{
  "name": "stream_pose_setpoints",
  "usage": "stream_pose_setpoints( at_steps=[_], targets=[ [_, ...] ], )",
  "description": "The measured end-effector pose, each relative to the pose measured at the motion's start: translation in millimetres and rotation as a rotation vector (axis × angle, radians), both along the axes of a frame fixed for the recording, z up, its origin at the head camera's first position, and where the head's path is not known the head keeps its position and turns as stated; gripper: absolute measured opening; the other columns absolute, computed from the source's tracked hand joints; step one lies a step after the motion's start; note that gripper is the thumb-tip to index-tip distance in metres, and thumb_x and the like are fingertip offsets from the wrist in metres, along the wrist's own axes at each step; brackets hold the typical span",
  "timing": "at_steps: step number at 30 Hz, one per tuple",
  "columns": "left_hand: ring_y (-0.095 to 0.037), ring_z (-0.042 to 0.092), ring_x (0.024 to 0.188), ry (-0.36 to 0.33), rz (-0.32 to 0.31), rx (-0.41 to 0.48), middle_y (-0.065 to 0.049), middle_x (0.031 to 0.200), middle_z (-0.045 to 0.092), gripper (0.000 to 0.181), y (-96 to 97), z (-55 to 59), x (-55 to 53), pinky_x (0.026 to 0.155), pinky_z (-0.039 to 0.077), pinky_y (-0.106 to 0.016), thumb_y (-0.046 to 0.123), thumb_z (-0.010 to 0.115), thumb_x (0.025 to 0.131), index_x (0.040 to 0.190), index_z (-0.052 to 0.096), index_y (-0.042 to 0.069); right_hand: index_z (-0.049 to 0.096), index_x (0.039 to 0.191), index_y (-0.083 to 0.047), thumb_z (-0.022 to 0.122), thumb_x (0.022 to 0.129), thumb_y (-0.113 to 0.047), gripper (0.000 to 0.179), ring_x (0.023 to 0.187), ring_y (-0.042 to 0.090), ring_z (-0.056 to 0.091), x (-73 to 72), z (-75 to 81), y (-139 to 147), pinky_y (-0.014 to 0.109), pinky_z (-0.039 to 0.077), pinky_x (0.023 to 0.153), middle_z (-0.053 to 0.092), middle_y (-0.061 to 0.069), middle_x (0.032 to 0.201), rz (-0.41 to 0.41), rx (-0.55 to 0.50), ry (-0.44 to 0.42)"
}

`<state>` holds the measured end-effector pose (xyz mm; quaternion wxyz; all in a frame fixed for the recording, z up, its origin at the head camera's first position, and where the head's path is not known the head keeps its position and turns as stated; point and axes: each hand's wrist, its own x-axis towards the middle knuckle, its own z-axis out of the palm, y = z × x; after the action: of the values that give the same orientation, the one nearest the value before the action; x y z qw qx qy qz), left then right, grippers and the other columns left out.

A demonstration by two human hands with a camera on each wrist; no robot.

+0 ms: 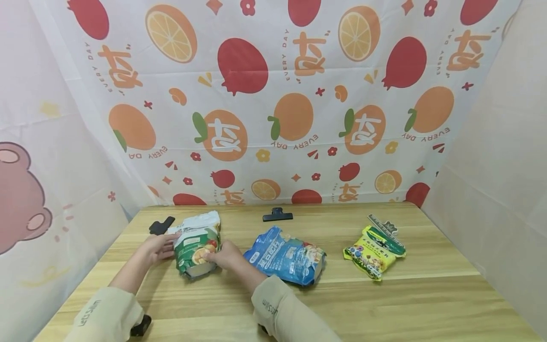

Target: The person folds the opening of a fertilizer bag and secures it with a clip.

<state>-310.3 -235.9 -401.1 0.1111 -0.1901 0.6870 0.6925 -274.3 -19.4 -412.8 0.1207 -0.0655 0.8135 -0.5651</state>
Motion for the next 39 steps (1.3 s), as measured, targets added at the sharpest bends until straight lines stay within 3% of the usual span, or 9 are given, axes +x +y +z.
stream_pose_setpoints(
  at_steps=[7, 13, 17, 22, 26, 29, 35, 39],
  targets=[
    [-0.012, 0.055, 0.072, 0.019, -0.015, 0.004, -0.013, 0.098, 0.05, 0.065, -1.9, 1.2, 0.8, 0.068, 0.051, -0.026, 0.012, 0.058, 0.09, 0.136, 0.021, -0.016, 0.058, 0.092, 0.003, 0.072, 0.081, -0.015, 0.025, 0.071, 0.015, 0.046, -2.7, -1.8, -1, 0.023, 0.038, 0.057, 0.052, 0.004, 0.08, -0.013, -0.012, -0.024],
    [-0.011, 0.059, 0.067, 0.055, -0.012, 0.046, -0.003, 0.076, 0.059, 0.054, -1.1, 3.5, -0.7, 0.065, 0.052, -0.026, 0.008, 0.06, 0.089, 0.13, 0.033, -0.014, 0.057, 0.093, 0.004, 0.073, 0.079, -0.012, 0.026, 0.072, 0.014, 0.048, -3.2, -2.6, -1, 0.023, 0.04, 0.059, 0.053, 0.004, 0.08, -0.017, -0.029, 0.003],
    [-0.011, 0.061, 0.066, 0.101, -0.036, 0.084, -0.001, 0.072, 0.062, 0.055, -0.8, 5.9, -1.7, 0.066, 0.052, -0.026, 0.006, 0.059, 0.089, 0.131, 0.031, -0.015, 0.054, 0.095, 0.003, 0.074, 0.078, -0.011, 0.029, 0.073, 0.016, 0.048, -1.9, -1.5, -2, 0.024, 0.041, 0.06, 0.052, 0.005, 0.081, -0.029, -0.01, 0.024],
    [-0.011, 0.062, 0.072, 0.157, -0.088, 0.118, -0.001, 0.078, 0.061, 0.059, -1.4, 10.6, -3.0, 0.073, 0.052, -0.029, 0.005, 0.058, 0.09, 0.134, 0.023, -0.016, 0.051, 0.095, 0.002, 0.075, 0.076, -0.007, 0.032, 0.073, 0.016, 0.047, -2.0, -0.8, -4, 0.025, 0.041, 0.061, 0.05, 0.005, 0.081, -0.026, -0.002, 0.044],
    [-0.009, 0.061, 0.074, 0.191, -0.117, 0.096, 0.0, 0.08, 0.061, 0.052, -1.0, 12.7, -5.6, 0.074, 0.052, -0.029, 0.006, 0.057, 0.091, 0.13, 0.028, -0.012, 0.05, 0.099, 0.003, 0.076, 0.075, -0.006, 0.037, 0.074, 0.017, 0.049, -3.6, -0.8, -2, 0.027, 0.043, 0.063, 0.051, 0.006, 0.083, -0.011, -0.014, 0.032],
    [-0.008, 0.06, 0.076, 0.207, -0.131, 0.08, -0.001, 0.087, 0.059, 0.059, -0.2, 14.1, -6.7, 0.077, 0.05, -0.028, 0.009, 0.058, 0.091, 0.133, 0.023, -0.012, 0.049, 0.103, 0.004, 0.077, 0.073, -0.006, 0.042, 0.079, 0.018, 0.05, -5.8, -1.3, -2, 0.03, 0.045, 0.069, 0.053, 0.007, 0.087, -0.011, -0.029, 0.02],
    [-0.007, 0.057, 0.086, 0.22, -0.15, 0.013, -0.015, 0.12, 0.049, 0.078, 0.8, 12.2, -8.6, 0.082, 0.048, -0.027, 0.017, 0.063, 0.089, 0.14, 0.011, -0.01, 0.048, 0.116, 0.009, 0.077, 0.071, -0.006, 0.056, 0.091, 0.023, 0.054, -8.5, -3.1, -1, 0.035, 0.046, 0.082, 0.056, 0.01, 0.098, -0.037, -0.09, -0.035],
    [-0.013, 0.054, 0.096, 0.253, -0.195, 0.011, -0.024, 0.134, 0.038, 0.085, -2.0, 6.6, -12.9, 0.084, 0.047, -0.029, 0.022, 0.066, 0.086, 0.14, 0.009, -0.012, 0.05, 0.117, 0.01, 0.073, 0.078, -0.012, 0.05, 0.092, 0.023, 0.057, -8.4, -2.8, -1, 0.035, 0.05, 0.078, 0.056, 0.011, 0.098, -0.056, -0.17, -0.121]
  ],
)
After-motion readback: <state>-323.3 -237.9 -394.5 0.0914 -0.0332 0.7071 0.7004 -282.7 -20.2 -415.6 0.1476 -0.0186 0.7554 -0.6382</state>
